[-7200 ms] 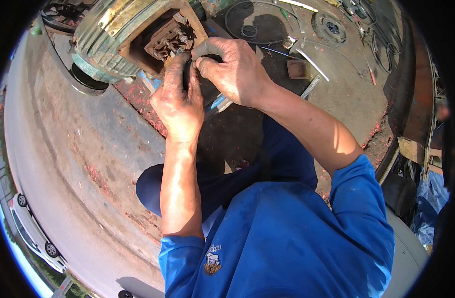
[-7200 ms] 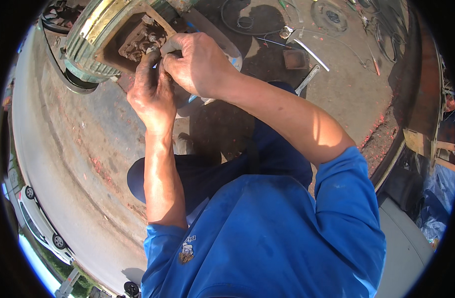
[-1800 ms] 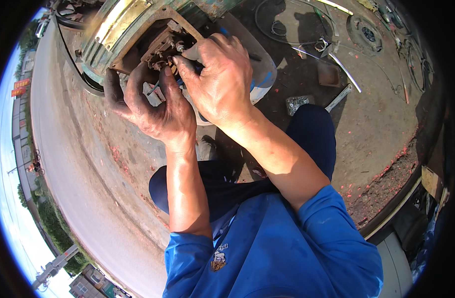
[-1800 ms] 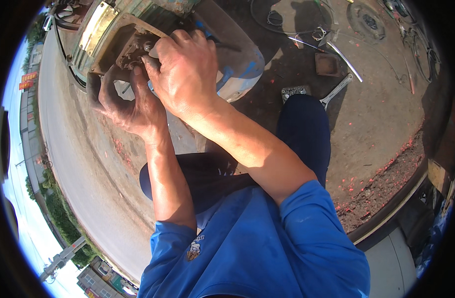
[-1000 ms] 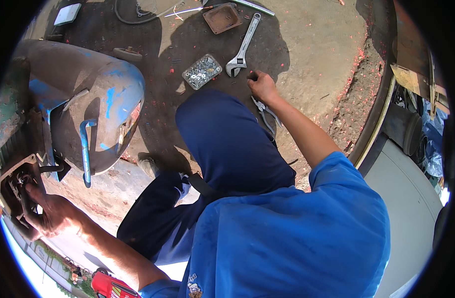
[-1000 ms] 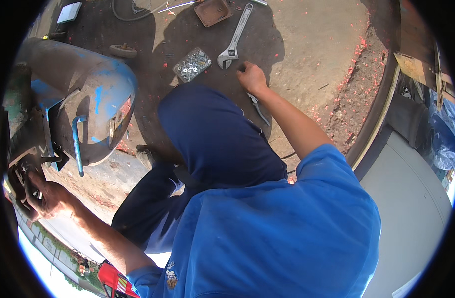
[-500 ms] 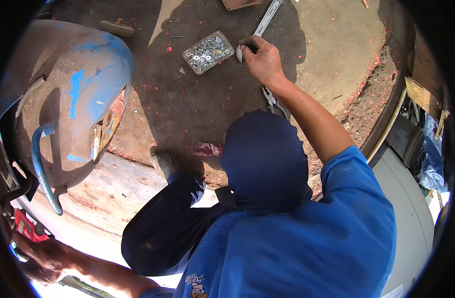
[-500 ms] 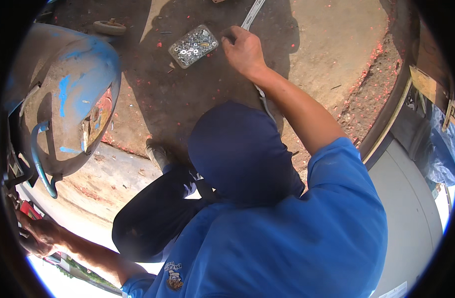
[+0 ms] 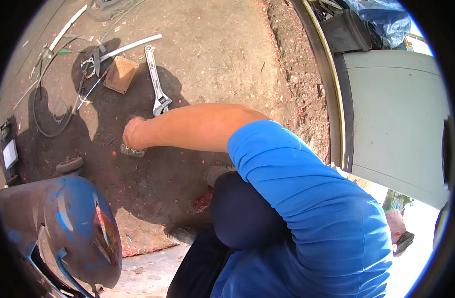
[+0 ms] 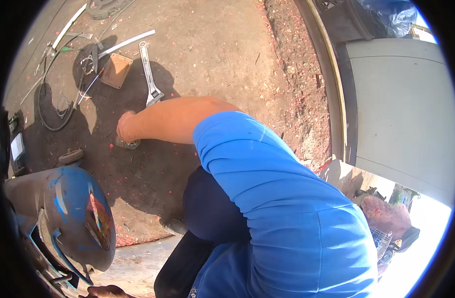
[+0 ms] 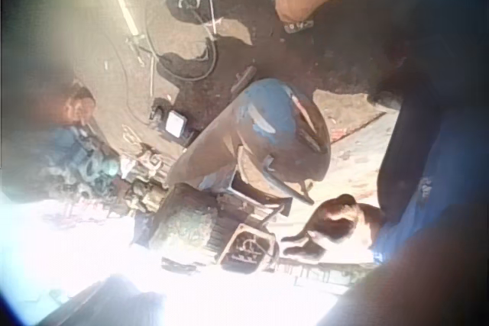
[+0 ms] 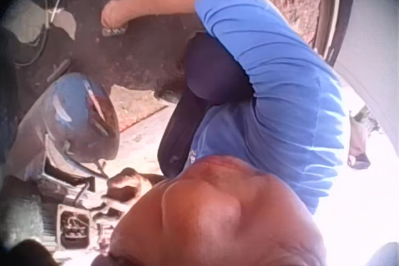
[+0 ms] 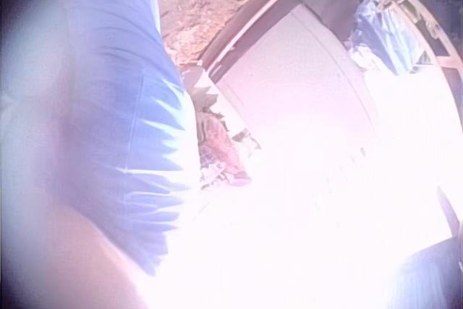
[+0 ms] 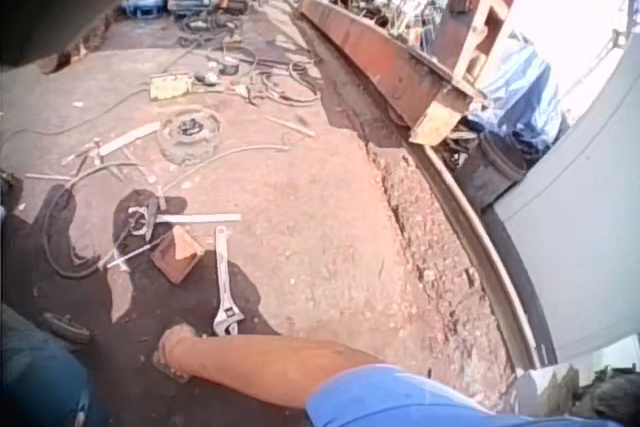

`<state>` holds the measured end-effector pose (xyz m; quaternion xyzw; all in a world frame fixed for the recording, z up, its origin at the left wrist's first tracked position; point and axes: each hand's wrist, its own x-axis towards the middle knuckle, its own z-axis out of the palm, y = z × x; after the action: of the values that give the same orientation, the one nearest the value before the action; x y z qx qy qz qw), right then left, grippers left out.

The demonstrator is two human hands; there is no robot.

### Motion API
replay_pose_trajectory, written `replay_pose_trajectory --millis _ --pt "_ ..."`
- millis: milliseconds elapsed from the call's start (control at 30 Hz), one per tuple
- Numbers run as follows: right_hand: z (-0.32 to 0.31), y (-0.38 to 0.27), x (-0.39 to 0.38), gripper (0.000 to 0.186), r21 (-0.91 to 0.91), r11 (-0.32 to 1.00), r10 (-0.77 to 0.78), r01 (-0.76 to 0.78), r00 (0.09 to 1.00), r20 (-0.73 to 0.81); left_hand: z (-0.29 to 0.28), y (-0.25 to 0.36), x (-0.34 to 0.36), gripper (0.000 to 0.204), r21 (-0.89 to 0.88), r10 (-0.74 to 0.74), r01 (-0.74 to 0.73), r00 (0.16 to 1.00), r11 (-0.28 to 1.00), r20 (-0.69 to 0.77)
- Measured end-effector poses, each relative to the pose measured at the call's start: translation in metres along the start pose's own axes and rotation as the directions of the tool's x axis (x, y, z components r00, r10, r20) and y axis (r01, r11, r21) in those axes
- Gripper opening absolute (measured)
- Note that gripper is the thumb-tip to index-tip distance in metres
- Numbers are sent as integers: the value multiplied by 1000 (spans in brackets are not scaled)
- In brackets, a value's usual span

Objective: The person is repairing a piece of machinery, using pliers to adjust components and handling small metal parts. They are seated on the ground in a cluttered workshop environment.

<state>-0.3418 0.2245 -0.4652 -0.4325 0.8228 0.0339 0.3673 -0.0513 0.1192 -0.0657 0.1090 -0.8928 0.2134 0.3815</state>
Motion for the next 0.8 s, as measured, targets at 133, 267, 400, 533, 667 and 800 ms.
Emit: replay_pose_trajectory --millis 133,267,400,533,667,800 --pt "27 -6 5 30 39 997 79 -72 973 -216 2 17 4 19 -99 130 -132 991 986 -30" --pt "21 -3 -8 41 140 985 116 -104 990 -79 5 27 -8 20 -141 280 -280 960 950 -18" --pt "6 -7 -13 39 105 994 32 -32 999 4 16 35 -42 25 -583 207 -72 964 809 168" --pt "-3 -16 -31 33 1 989 -149 149 988 36 22 42 -64 22 -618 208 39 923 785 323" --pt "-8 -18 -55 28 26 979 -198 200 978 -73 36 58 -74 26 -737 206 156 904 657 375" --pt "-21 -10 -73 28 134 979 -136 156 980 -144 60 78 -96 37 -758 188 319 847 569 498"
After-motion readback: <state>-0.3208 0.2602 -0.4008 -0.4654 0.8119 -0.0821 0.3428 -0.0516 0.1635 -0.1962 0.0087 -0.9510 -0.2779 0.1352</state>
